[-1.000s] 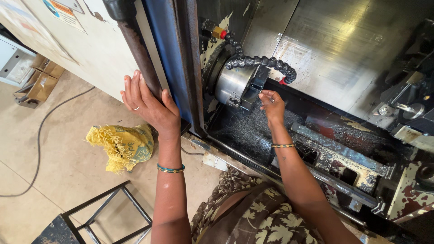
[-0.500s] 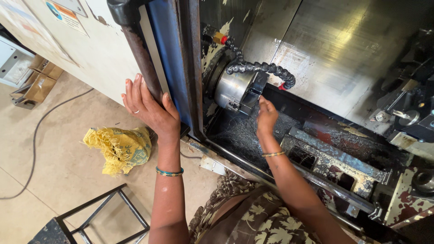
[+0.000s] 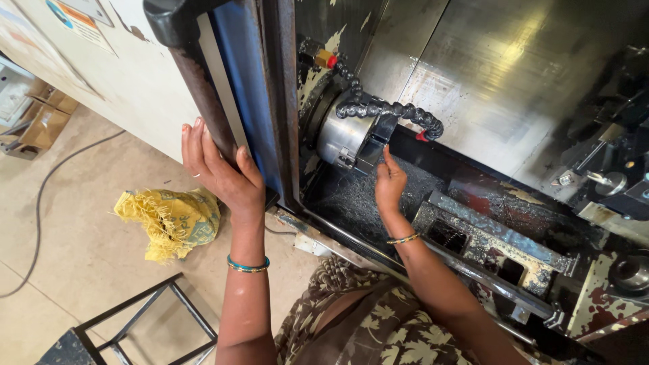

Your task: The person sorts small metal washers from a wooden tray into a green plastic bin. They repeatedly open and close the door of a blue industrial machine, placing a washer inside the machine's chuck before closing the door.

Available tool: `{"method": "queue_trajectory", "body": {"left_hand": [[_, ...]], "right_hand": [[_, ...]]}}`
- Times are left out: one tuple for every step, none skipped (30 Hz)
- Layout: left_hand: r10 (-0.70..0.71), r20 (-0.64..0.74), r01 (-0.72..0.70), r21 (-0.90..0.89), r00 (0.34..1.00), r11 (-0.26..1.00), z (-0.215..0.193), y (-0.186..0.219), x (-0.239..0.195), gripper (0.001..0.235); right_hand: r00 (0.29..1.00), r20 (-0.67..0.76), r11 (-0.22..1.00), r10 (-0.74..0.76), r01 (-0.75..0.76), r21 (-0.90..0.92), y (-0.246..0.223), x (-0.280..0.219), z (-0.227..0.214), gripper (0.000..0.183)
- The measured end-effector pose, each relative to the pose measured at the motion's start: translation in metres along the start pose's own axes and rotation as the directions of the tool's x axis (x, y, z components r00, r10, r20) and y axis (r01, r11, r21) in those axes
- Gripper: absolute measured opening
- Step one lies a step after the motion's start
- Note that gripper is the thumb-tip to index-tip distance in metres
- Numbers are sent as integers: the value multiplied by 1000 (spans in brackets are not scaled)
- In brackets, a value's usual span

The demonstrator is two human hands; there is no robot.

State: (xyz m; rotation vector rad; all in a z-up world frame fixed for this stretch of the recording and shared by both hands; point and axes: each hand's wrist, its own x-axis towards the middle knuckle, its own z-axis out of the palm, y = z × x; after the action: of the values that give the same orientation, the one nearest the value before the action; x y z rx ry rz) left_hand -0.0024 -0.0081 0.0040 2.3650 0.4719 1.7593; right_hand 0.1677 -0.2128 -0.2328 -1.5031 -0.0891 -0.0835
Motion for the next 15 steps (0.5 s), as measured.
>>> {"method": "queue_trajectory", "body": {"left_hand": [[2, 0, -2, -2, 1000, 1000, 0, 0, 1, 49], [4, -1, -4, -5, 1000, 1000, 0, 0, 2, 48], [4, 0, -4, -9, 1000, 1000, 0, 1, 3, 48], [4, 1, -4, -14, 1000, 1000, 1, 1, 3, 49], [2, 4, -2, -16, 1000, 1000, 0, 1, 3, 49], [4, 1, -4, -13, 1000, 1000, 0, 0, 2, 48], [8, -3, -8, -12, 1000, 1000, 0, 0, 3, 48], [11, -7, -11, -12, 1000, 1000, 0, 0, 2, 48], [11, -6, -11, -11, 1000, 1000, 1, -1, 2, 48], [11, -5, -11, -11, 1000, 1000, 0, 0, 2, 48], [13, -5, -13, -11, 1000, 1000, 0, -1, 2, 48], [15, -4, -15, -13, 1000, 1000, 0, 0, 3, 48], [16, -3, -16, -15, 1000, 1000, 0, 0, 3, 48], [18, -2, -18, -16, 1000, 1000, 0, 0, 4, 48], [19, -2, -19, -18, 1000, 1000, 0, 0, 4, 48]], "right_hand": [[1000, -8, 1000, -25, 26, 8, 2, 2, 1, 48], [999, -15, 999, -51, 51, 16, 2, 3, 1, 47], [998, -22, 999, -52, 52, 0, 3, 5, 2, 47], [998, -28, 998, -54, 54, -15, 3, 6, 4, 47], [998, -33, 998, -53, 52, -31, 4, 5, 5, 48], [998, -30, 999, -52, 52, -13, 4, 4, 6, 48], [998, -29, 999, -53, 53, 6, 4, 3, 6, 48], [998, -28, 998, -54, 55, 25, 4, 2, 6, 48], [998, -36, 998, -52, 52, 23, 4, 2, 7, 49], [998, -43, 999, -49, 50, 21, 3, 2, 7, 49], [997, -53, 999, -48, 49, 20, 3, 2, 9, 49], [997, -56, 998, -55, 57, 24, 2, 2, 9, 48], [996, -60, 998, -62, 64, 27, 1, 1, 10, 47], [996, -64, 997, -69, 71, 30, 1, 0, 10, 46], [995, -63, 997, -73, 75, 18, 0, 1, 10, 47]]}}
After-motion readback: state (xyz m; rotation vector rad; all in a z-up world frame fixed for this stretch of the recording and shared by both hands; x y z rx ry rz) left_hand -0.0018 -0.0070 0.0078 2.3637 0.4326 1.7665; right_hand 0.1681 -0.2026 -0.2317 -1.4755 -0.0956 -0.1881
